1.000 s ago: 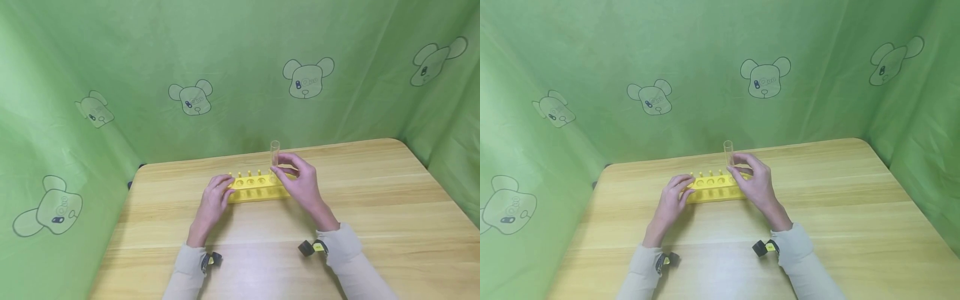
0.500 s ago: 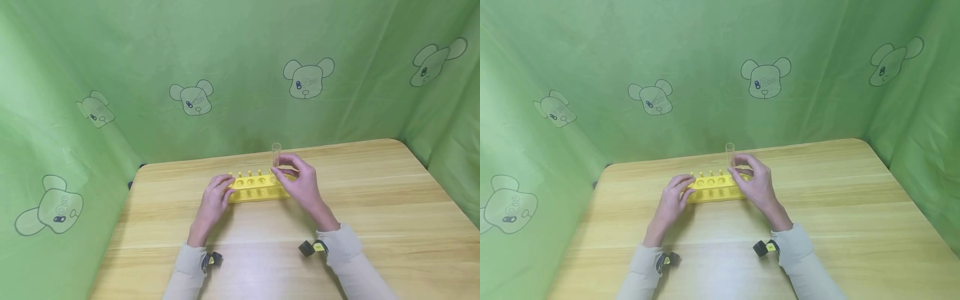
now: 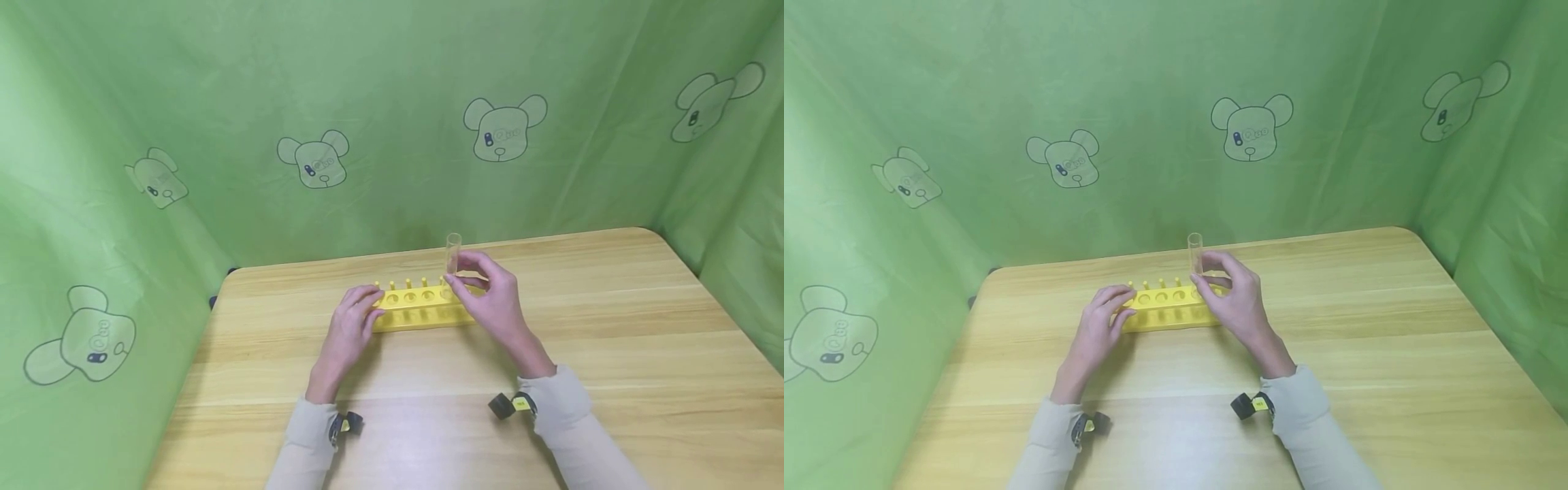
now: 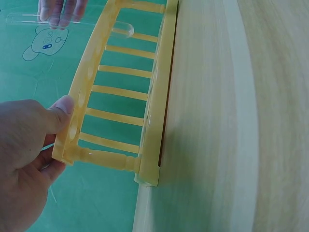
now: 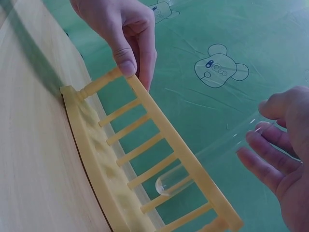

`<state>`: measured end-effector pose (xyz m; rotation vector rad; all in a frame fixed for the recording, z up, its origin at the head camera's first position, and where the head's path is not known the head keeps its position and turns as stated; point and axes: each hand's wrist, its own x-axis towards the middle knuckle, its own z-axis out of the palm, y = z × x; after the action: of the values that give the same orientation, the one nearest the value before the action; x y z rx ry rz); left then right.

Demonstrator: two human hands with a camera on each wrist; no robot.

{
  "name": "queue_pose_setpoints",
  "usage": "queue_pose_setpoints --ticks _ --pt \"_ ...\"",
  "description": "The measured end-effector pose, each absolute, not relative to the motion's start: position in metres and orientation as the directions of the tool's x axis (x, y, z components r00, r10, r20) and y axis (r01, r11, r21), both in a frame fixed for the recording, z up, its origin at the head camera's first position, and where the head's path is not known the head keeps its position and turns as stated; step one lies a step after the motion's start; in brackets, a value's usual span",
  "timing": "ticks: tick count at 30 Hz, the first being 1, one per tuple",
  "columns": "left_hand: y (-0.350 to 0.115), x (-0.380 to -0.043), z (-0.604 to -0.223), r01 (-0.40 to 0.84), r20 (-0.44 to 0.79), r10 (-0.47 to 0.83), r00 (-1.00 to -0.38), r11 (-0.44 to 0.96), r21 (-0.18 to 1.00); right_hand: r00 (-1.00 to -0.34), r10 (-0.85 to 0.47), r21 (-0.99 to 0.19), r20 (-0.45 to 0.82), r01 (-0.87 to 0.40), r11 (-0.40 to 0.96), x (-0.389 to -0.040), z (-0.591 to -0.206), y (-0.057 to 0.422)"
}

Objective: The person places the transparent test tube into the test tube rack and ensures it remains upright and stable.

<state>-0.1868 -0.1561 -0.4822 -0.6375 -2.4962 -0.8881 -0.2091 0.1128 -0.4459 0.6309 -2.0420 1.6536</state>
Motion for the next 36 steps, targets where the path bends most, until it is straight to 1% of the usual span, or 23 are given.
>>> queue_pose_setpoints --ticks 5,12,20,27,36 --pt "-0.156 -0.187 -0.483 0.535 0.507 0.28 -0.816 0.697 0.477 -0.803 -0.09 -0.783 0.589 -0.594 0.183 -0.209 -0.447 0.113" --pt "-0.157 -0.187 -0.484 0.532 0.5 0.279 -0.82 0.694 0.485 -0.804 -0.103 -0.777 0.586 -0.594 0.209 -0.191 -0.418 0.106" --pt "-0.156 -0.187 -0.484 0.541 0.514 0.281 -0.811 0.694 0.474 -0.815 -0.111 -0.786 0.569 -0.579 0.219 -0.19 -0.418 0.106" --pt "-0.156 -0.187 -0.484 0.532 0.503 0.279 -0.818 0.7 0.476 -0.822 -0.117 -0.791 0.558 -0.569 0.224 -0.189 -0.419 0.106" --pt "-0.156 -0.187 -0.483 0.539 0.514 0.279 -0.811 0.699 0.47 -0.834 -0.148 -0.806 0.532 -0.552 0.213 -0.19 -0.42 0.106"
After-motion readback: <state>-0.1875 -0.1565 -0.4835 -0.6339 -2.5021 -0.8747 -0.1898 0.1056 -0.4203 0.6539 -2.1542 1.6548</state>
